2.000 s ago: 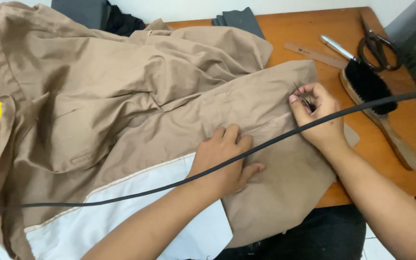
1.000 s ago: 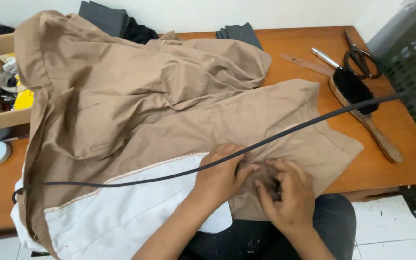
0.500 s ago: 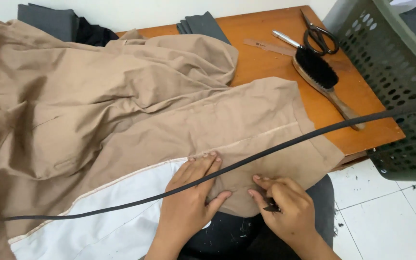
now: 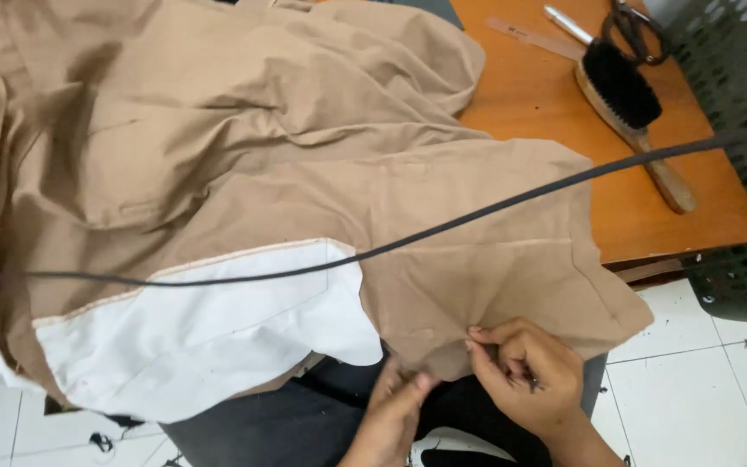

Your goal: A worker in a sewing factory performs finishing operations on trousers, including seam adjustment, brushing, and marking the lining.

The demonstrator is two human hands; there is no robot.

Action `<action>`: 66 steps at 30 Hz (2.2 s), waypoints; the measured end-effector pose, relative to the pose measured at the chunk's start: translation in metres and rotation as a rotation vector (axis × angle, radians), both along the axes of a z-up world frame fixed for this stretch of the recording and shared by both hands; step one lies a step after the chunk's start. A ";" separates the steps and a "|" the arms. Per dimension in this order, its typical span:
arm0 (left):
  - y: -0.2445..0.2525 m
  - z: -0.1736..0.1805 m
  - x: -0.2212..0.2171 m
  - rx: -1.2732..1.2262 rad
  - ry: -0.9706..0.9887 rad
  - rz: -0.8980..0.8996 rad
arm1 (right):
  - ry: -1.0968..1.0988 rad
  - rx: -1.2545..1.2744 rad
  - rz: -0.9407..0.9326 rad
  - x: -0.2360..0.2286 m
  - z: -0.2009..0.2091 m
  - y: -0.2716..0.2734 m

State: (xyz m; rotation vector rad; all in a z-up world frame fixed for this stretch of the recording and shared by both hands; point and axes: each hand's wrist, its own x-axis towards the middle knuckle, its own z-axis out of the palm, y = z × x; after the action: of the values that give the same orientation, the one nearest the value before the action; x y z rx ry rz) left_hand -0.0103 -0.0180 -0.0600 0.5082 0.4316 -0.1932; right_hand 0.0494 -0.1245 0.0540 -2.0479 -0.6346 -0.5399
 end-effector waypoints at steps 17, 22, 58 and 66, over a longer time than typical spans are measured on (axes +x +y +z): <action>0.027 0.081 0.004 0.278 -0.033 0.419 | 0.323 0.197 0.173 -0.035 -0.011 -0.013; 0.029 0.101 0.006 0.263 -0.029 0.425 | 0.210 0.074 0.150 -0.025 0.011 -0.009; 0.031 0.099 0.009 0.342 -0.039 0.400 | 0.182 0.234 0.107 -0.003 -0.007 0.015; 0.018 0.084 0.005 0.188 0.122 0.489 | 0.112 0.080 0.126 -0.001 0.000 0.018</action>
State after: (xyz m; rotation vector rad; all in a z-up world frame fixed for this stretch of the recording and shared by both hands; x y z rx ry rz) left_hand -0.0056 0.0000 0.0238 0.5611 0.6836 0.2919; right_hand 0.0480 -0.1069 0.0535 -1.9333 -0.6601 -0.3687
